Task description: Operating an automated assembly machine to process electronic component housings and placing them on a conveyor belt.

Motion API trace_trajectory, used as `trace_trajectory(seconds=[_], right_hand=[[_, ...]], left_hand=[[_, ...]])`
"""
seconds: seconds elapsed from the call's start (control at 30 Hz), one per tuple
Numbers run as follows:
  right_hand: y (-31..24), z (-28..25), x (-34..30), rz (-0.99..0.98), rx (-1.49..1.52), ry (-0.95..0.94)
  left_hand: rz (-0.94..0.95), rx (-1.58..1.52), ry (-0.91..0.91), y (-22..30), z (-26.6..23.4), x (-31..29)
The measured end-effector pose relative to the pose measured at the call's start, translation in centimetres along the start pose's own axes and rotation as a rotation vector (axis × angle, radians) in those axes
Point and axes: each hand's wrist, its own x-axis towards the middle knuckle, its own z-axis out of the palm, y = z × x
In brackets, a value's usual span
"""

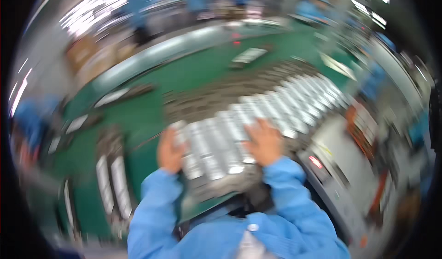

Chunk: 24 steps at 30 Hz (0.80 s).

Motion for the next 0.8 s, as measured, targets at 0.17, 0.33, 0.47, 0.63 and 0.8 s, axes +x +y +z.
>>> trace_trajectory(seconds=[0.17,0.33,0.47,0.63,0.8], right_hand=[[-5.0,5.2,5.8,0.013,0.175,-0.110],[-5.5,5.6,6.4,0.035,0.271,-0.110],[-7.7,1.0,7.5,-0.148,0.882,0.099],[-13.0,-14.4,6.6,-0.701,2.178,-0.462],[-16.1,-16.4,7.5,-1.181,2.137,-0.244]], left_hand=[[-0.005,0.234,-0.079,-5.2,-8.7,3.1],[-0.200,0.293,-0.103,-3.6,-8.5,3.6],[-0.230,0.314,-0.061,-4.3,-9.0,3.4],[-0.195,0.046,-0.143,-8.3,-10.3,3.6],[-0.197,0.244,-0.120,-2.4,-8.5,4.7]])
